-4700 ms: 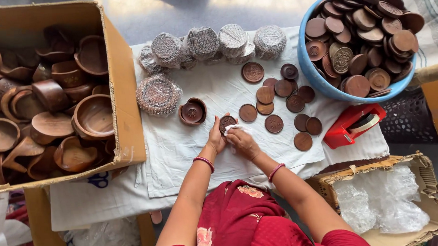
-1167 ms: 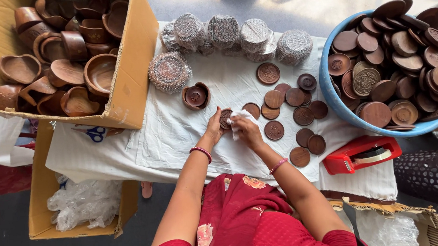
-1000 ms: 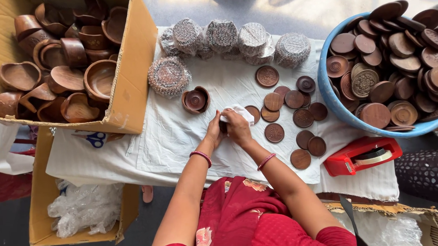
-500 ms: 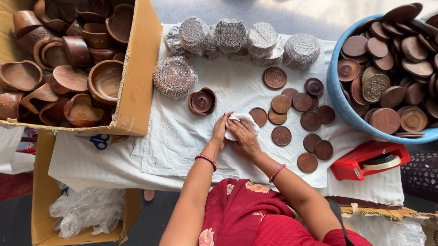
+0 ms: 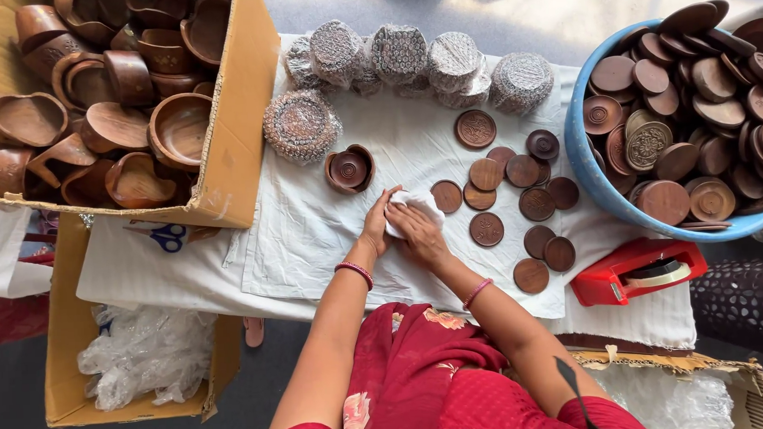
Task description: Cleaning and wiping small wooden bowls and lids with a white cloth.
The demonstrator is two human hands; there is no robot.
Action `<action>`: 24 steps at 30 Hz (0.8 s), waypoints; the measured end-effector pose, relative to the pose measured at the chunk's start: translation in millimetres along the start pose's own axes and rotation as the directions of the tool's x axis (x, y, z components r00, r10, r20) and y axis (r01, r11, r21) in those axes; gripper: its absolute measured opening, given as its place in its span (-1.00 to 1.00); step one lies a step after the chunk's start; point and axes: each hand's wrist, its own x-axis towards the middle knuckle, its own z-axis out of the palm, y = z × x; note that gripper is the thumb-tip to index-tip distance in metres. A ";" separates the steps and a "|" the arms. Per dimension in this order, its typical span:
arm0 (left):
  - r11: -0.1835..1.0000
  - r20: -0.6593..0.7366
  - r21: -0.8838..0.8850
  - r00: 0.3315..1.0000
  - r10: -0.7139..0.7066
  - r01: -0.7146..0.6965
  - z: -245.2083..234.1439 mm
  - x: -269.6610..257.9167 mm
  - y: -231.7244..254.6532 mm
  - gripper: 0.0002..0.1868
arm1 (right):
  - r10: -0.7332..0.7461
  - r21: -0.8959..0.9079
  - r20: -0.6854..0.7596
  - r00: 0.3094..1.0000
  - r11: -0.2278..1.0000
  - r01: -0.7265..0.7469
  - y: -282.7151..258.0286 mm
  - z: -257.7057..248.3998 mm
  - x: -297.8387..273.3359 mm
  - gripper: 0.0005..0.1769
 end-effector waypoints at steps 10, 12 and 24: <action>0.999 0.022 -0.029 0.999 -0.037 0.037 6.9 2.7 -1.0 -0.54 | 0.125 -0.042 -0.047 0.991 0.991 -0.126 15.9 -4.9 5.8 -0.21; 0.991 -0.124 -0.052 0.984 -0.126 0.120 9.1 0.8 4.2 -0.55 | 0.038 -0.027 -0.054 0.998 0.999 -0.040 2.4 5.2 7.3 -0.20; 0.999 0.000 -0.024 0.999 -0.035 0.035 -13.4 10.5 -11.7 -0.55 | 0.086 -0.093 -0.142 0.986 0.991 -0.100 15.7 2.0 18.5 -0.31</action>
